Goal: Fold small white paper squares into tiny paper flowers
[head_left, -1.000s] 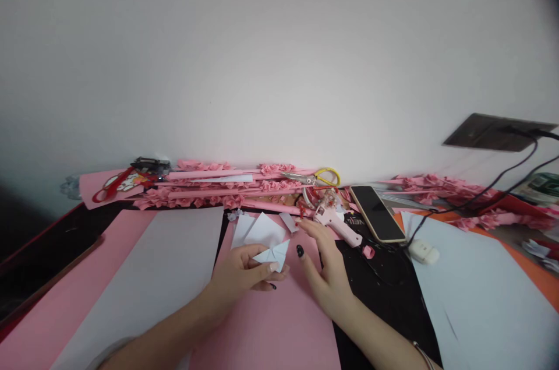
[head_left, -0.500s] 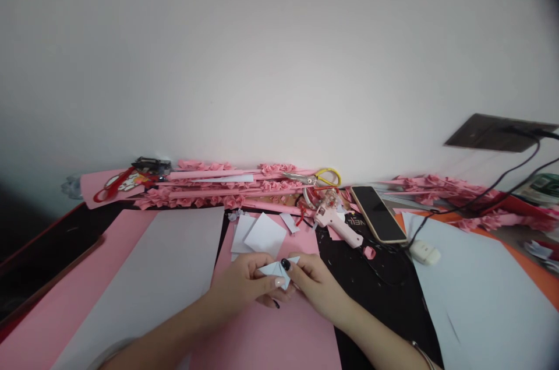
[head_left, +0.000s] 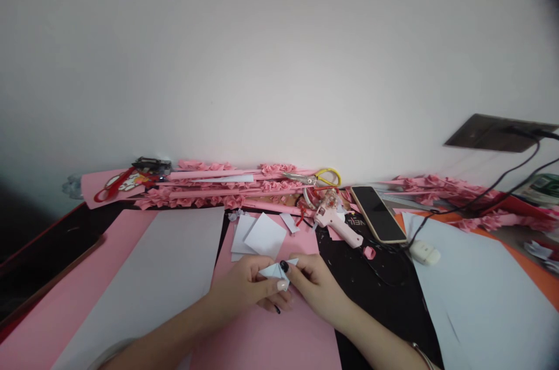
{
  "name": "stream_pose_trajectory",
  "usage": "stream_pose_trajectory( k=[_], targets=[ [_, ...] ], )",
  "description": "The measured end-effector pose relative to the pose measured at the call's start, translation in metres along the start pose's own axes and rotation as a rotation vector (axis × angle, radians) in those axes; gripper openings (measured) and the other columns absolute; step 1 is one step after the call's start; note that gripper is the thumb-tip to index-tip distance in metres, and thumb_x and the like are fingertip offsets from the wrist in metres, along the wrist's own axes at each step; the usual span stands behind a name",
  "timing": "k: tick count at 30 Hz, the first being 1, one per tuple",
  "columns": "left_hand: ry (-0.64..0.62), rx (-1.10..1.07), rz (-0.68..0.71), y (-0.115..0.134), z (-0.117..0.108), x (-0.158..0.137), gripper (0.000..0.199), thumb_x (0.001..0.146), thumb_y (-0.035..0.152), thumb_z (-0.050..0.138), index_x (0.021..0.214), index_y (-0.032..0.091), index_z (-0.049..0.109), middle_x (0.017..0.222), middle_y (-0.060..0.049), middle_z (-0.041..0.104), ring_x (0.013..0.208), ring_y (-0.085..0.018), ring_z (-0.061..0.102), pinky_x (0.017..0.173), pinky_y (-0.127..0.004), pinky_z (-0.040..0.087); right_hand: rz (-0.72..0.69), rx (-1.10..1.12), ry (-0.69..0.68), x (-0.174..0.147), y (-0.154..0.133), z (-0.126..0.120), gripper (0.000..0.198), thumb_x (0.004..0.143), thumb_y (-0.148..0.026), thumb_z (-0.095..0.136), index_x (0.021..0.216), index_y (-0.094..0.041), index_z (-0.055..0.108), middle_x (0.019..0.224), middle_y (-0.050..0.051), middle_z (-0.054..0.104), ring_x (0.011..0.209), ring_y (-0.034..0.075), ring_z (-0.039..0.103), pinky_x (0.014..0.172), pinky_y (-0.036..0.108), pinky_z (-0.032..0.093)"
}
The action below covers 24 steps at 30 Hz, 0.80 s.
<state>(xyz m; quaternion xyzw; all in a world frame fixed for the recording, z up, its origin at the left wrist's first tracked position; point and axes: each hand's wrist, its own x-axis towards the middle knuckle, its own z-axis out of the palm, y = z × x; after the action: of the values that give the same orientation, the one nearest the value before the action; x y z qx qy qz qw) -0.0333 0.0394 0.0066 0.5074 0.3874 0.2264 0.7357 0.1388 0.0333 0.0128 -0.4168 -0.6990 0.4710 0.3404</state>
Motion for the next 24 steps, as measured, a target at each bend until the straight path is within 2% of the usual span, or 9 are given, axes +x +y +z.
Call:
stream_pose_trajectory(
  k=[8, 12, 19, 24],
  targets=[
    [0.000, -0.004, -0.016, -0.0027, 0.0024, -0.0009, 0.011, 0.074, 0.025, 0.059, 0.078, 0.015, 0.060, 0.071, -0.004, 0.073, 0.067, -0.019, 0.070, 0.059, -0.025, 0.051, 0.010, -0.005, -0.071, -0.0015, 0.0014, 0.0017, 0.036, 0.089, -0.033, 0.045, 0.057, -0.016, 0.047, 0.051, -0.002, 0.048, 0.047, 0.010, 0.042, 0.048, 0.022, 0.033],
    [-0.006, -0.005, -0.007, -0.0034, 0.0023, 0.0005, 0.009, 0.073, 0.024, 0.061, 0.076, 0.015, 0.060, 0.070, -0.003, 0.072, 0.066, -0.019, 0.070, 0.058, -0.025, 0.051, 0.001, 0.007, -0.107, -0.0019, 0.0009, 0.0000, 0.035, 0.090, -0.030, 0.045, 0.057, -0.016, 0.048, 0.052, -0.001, 0.051, 0.048, 0.010, 0.044, 0.048, 0.021, 0.034],
    [-0.049, 0.028, -0.010, 0.0003, 0.0038, -0.0030, 0.010, 0.073, 0.024, 0.062, 0.076, 0.015, 0.061, 0.068, -0.003, 0.072, 0.066, -0.020, 0.069, 0.058, -0.025, 0.051, 0.035, 0.111, -0.157, -0.0022, 0.0024, 0.0027, 0.040, 0.090, -0.040, 0.043, 0.057, -0.017, 0.042, 0.049, -0.003, 0.048, 0.045, 0.009, 0.047, 0.044, 0.019, 0.033],
    [-0.070, 0.032, 0.000, -0.0021, 0.0040, -0.0048, 0.012, 0.073, 0.027, 0.063, 0.073, 0.015, 0.062, 0.069, -0.004, 0.071, 0.066, -0.020, 0.069, 0.059, -0.028, 0.052, 0.022, -0.011, -0.188, -0.0035, 0.0004, 0.0036, 0.043, 0.092, -0.039, 0.036, 0.055, -0.017, 0.043, 0.049, -0.001, 0.052, 0.045, 0.010, 0.048, 0.046, 0.020, 0.035]
  ],
)
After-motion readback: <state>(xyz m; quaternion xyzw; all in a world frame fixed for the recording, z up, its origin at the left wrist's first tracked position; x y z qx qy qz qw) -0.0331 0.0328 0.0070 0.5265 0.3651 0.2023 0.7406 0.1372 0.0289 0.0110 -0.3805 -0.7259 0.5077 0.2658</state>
